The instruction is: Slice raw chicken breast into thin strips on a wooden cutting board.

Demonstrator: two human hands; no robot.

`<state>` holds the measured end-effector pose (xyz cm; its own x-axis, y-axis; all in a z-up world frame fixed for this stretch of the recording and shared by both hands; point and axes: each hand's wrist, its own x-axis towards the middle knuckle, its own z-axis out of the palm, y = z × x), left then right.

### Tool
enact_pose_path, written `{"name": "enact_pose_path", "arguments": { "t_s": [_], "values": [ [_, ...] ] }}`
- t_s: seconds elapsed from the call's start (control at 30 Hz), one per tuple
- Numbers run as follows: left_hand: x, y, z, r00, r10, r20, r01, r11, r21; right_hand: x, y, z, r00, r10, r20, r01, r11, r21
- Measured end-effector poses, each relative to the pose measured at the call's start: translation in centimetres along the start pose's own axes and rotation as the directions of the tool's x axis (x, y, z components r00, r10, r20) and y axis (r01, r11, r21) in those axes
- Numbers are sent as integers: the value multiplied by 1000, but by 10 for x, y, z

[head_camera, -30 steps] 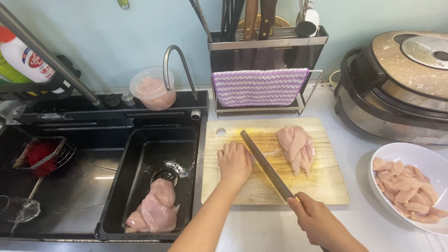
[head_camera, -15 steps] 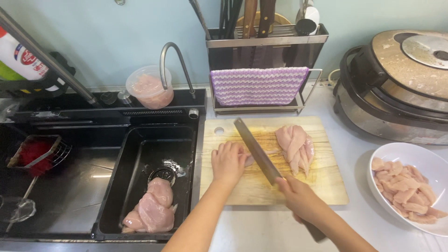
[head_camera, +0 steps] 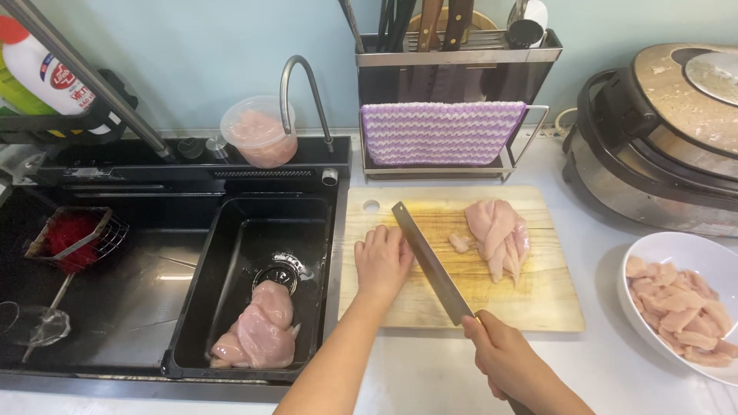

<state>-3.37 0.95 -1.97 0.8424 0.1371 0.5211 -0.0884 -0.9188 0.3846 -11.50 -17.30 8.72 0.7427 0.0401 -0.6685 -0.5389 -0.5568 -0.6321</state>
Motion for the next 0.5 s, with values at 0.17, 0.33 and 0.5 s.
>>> {"name": "enact_pose_path", "arguments": {
  "t_s": [0.17, 0.33, 0.5],
  "values": [
    [0, 1, -3, 999, 15, 32, -14, 1000, -9, 10, -22, 12, 999, -48, -8, 45, 975, -220],
    [-2, 2, -6, 999, 41, -17, -41, 999, -19, 27, -51, 22, 992, -125, -7, 121, 972, -203],
    [2, 0, -6, 990, -120, 81, 124, 991, -45, 13, -23, 1, 995, -96, -4, 95, 990, -102]
  ]
}}
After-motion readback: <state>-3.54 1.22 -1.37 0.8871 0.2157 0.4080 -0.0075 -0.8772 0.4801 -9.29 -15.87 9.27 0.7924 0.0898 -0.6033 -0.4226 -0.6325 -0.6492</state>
